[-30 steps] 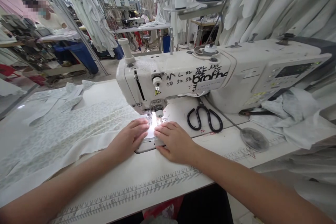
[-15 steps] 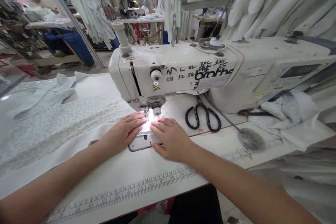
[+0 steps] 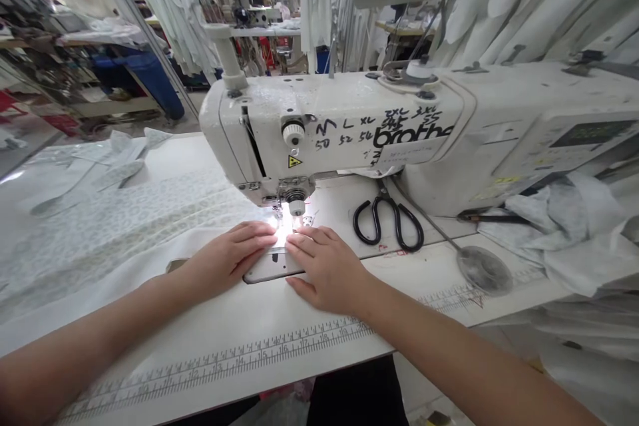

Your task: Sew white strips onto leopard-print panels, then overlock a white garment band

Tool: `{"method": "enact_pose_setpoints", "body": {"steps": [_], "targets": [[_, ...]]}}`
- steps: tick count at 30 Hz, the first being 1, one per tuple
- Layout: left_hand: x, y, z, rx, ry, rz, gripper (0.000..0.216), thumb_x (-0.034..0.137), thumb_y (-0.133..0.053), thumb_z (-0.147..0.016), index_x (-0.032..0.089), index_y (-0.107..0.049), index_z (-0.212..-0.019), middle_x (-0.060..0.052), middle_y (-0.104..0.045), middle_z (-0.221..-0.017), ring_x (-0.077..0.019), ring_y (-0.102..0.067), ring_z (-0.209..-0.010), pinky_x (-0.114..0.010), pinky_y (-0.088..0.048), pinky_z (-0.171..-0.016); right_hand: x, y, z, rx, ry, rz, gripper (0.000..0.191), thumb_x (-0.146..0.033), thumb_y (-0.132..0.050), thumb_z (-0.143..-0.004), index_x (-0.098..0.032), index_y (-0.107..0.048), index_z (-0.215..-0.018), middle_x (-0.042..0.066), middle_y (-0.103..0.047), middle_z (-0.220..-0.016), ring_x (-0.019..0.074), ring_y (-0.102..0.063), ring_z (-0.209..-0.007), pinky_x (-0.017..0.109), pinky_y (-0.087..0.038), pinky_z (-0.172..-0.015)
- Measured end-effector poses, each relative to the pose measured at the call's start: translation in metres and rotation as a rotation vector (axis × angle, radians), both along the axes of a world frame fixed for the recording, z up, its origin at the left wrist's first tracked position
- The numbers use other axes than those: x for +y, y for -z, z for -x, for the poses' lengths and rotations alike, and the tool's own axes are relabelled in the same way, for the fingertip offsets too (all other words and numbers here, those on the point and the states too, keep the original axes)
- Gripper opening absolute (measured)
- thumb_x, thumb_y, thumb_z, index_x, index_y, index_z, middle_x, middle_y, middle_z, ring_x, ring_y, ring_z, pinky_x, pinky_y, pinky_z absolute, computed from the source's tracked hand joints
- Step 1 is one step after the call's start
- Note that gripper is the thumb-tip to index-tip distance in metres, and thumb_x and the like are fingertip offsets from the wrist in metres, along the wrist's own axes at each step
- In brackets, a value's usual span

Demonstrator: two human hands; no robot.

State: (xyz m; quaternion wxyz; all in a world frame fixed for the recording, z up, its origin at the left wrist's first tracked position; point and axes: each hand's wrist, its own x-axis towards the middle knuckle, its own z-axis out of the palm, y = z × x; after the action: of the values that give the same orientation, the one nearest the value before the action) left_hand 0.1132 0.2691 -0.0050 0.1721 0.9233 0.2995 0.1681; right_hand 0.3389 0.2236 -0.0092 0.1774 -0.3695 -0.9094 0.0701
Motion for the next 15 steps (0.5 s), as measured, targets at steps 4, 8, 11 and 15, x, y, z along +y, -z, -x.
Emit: {"method": "enact_pose_setpoints", "body": {"steps": [4,8,11,15], "targets": [[-0.0018,-0.0021,0.0042,0.014,0.038,0.025,0.03,0.023,-0.038,-0.091,0.021,-0.051,-0.118,-0.004,-0.053,-0.121,-0.0188,-0.042,-0.115,-0.037,-0.04,-0.097,-0.0018,-0.0007,-0.0001,-0.017,0.003,0.002,0.046,-0.034,-0.046,-0.086,-0.01,-0.048,-0.124,0.01,-0.049,-0.127,0.0257,-0.037,-0.119,0.043,-0.032,-0.1],[0.0006,-0.0031,0.0081,0.025,0.084,0.024,0.03,0.023,-0.04,-0.09,0.021,-0.051,-0.119,-0.004,-0.052,-0.124,-0.0186,-0.041,-0.117,-0.036,-0.037,-0.1,-0.0031,-0.0025,-0.0009,-0.02,-0.004,0.004,0.046,-0.035,-0.047,-0.086,-0.009,-0.048,-0.124,0.01,-0.049,-0.126,0.0254,-0.037,-0.119,0.042,-0.032,-0.1],[0.0019,-0.0034,0.0096,0.014,0.105,0.024,0.029,0.023,-0.041,-0.09,0.021,-0.053,-0.116,-0.005,-0.053,-0.122,-0.0188,-0.042,-0.117,-0.036,-0.037,-0.1,-0.0042,-0.0036,-0.0015,-0.019,-0.015,0.009,0.045,-0.035,-0.046,-0.086,-0.009,-0.048,-0.123,0.01,-0.05,-0.125,0.0252,-0.037,-0.118,0.041,-0.032,-0.1],[0.0071,-0.0025,0.0095,0.013,0.097,0.019,0.029,0.025,-0.042,-0.089,0.022,-0.054,-0.115,-0.005,-0.053,-0.122,-0.0199,-0.043,-0.115,-0.038,-0.039,-0.098,-0.0049,-0.0021,0.0006,-0.021,-0.001,0.006,0.047,-0.035,-0.047,-0.085,-0.01,-0.046,-0.125,0.01,-0.049,-0.127,0.0262,-0.037,-0.119,0.043,-0.032,-0.1]]}}
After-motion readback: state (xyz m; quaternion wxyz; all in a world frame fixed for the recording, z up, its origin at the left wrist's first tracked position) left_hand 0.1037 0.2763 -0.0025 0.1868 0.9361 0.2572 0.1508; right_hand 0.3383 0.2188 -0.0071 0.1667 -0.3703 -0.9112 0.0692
